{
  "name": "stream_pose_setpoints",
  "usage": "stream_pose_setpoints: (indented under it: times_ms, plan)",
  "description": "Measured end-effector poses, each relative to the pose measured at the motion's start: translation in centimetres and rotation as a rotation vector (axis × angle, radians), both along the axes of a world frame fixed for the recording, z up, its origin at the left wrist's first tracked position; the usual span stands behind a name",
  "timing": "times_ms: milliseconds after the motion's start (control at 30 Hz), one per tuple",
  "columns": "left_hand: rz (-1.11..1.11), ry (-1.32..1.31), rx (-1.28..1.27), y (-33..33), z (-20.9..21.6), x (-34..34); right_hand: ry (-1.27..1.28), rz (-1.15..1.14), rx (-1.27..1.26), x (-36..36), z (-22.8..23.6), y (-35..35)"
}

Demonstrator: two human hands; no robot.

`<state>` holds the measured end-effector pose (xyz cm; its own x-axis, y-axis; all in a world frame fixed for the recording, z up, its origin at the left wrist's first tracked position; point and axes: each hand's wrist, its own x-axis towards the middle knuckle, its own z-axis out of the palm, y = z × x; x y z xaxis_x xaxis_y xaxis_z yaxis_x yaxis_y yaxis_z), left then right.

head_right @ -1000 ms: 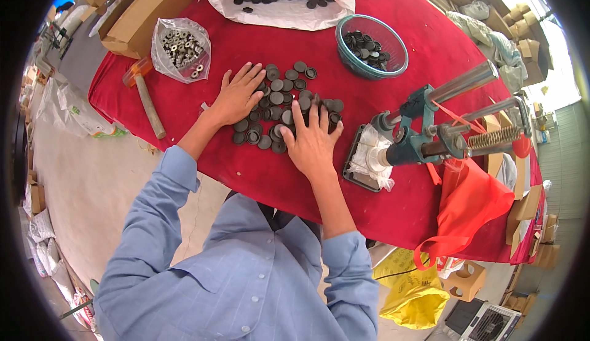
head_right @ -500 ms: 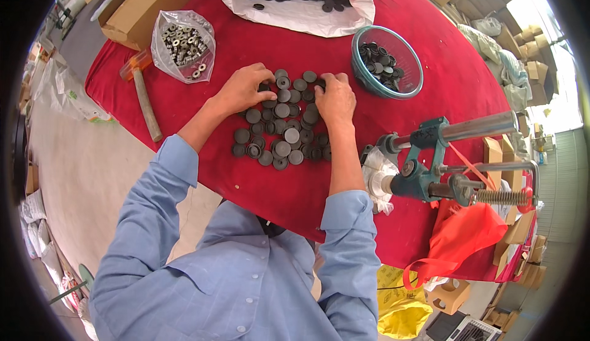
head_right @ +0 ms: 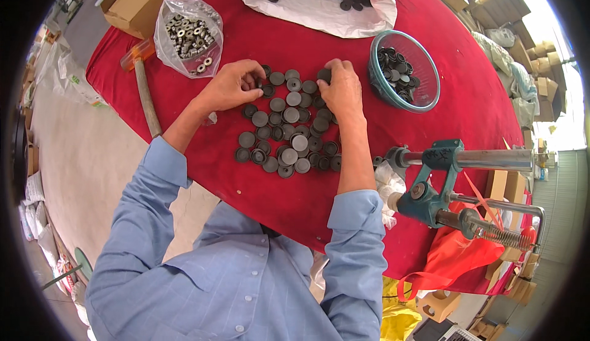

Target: The person pours dark circular button halves onto a red tablecloth and arranges them into rows. They then pick up small metal shanks from a plastic bag and insert them into the center of each button half one by one. The person continues this repetitive assembly process, placing the metal components into the button bases.

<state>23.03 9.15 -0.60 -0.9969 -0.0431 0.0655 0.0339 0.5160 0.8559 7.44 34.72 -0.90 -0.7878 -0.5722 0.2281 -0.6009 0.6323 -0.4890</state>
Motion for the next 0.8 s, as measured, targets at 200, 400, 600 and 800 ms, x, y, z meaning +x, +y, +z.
stream_pose_setpoints:
  times_ms: [200,400,600,800]
  plan:
    - [0.22,0.267,-0.114,-1.2,-2.0,-0.8,0.163,-0.087,-0.065,-0.5,-0.5,-0.6]
    - [0.239,0.466,-0.436,-0.7,-2.8,-0.6,0.382,0.072,-0.061,1.6,-0.2,1.1]
    - [0.009,0.341,-0.52,2.5,-2.5,-2.2,-0.009,0.053,0.041,4.0,0.6,-0.5]
    - [-0.022,0.252,-0.306,1.8,-2.5,-3.1,-0.265,-0.019,-0.029,3.7,1.7,-0.6]
